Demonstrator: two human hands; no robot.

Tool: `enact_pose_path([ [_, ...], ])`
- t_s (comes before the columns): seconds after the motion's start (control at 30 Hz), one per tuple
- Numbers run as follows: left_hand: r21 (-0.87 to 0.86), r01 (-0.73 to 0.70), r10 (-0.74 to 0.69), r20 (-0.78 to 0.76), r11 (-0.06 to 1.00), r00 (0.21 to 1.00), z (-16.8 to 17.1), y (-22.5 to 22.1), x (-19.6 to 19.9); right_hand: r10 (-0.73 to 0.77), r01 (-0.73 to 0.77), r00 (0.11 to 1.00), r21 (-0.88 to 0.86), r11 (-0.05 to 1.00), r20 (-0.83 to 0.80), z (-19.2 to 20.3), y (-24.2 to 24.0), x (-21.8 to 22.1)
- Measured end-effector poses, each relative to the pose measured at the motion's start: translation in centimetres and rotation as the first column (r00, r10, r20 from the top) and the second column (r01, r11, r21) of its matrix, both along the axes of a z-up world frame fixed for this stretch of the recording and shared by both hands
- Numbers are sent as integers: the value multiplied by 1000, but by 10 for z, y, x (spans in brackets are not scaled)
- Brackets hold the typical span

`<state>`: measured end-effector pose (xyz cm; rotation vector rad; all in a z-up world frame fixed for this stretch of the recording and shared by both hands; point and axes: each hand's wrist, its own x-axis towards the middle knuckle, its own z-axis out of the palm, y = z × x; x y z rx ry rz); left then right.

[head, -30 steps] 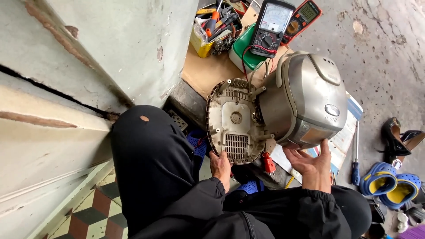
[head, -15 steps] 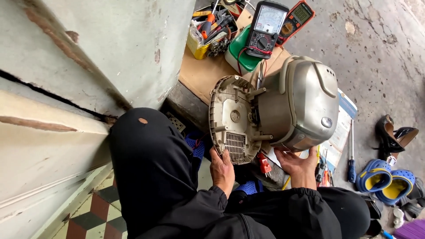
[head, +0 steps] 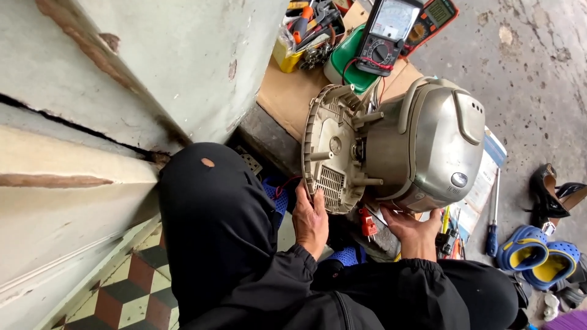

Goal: Troubleshooting and repairing a rice cooker by inspecting internal components and testing the interface.

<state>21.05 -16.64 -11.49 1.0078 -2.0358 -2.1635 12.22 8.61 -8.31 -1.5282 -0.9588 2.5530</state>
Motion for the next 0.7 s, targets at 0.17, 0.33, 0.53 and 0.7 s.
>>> enact_pose_path([
  [0.17, 0, -30, 30, -18, 1000, 999, -14, -6, -14, -27, 27, 999, 24, 999, -34, 8, -23, 2],
  [0.33, 32, -57, 58, -30, 998, 998, -33, -13, -25, -3, 8, 995, 54, 999, -103, 3, -31, 9],
  [0.53, -45, -22, 20, -40, 999, 999, -32, -18, -27, 228, -244, 970, 413, 877, 89, -90, 28, 25],
  [0.7, 87, -12, 12, 2, 996, 1000, -2, -21, -25, 295, -553, 662, 714, -429, 689, -124, -2, 72],
])
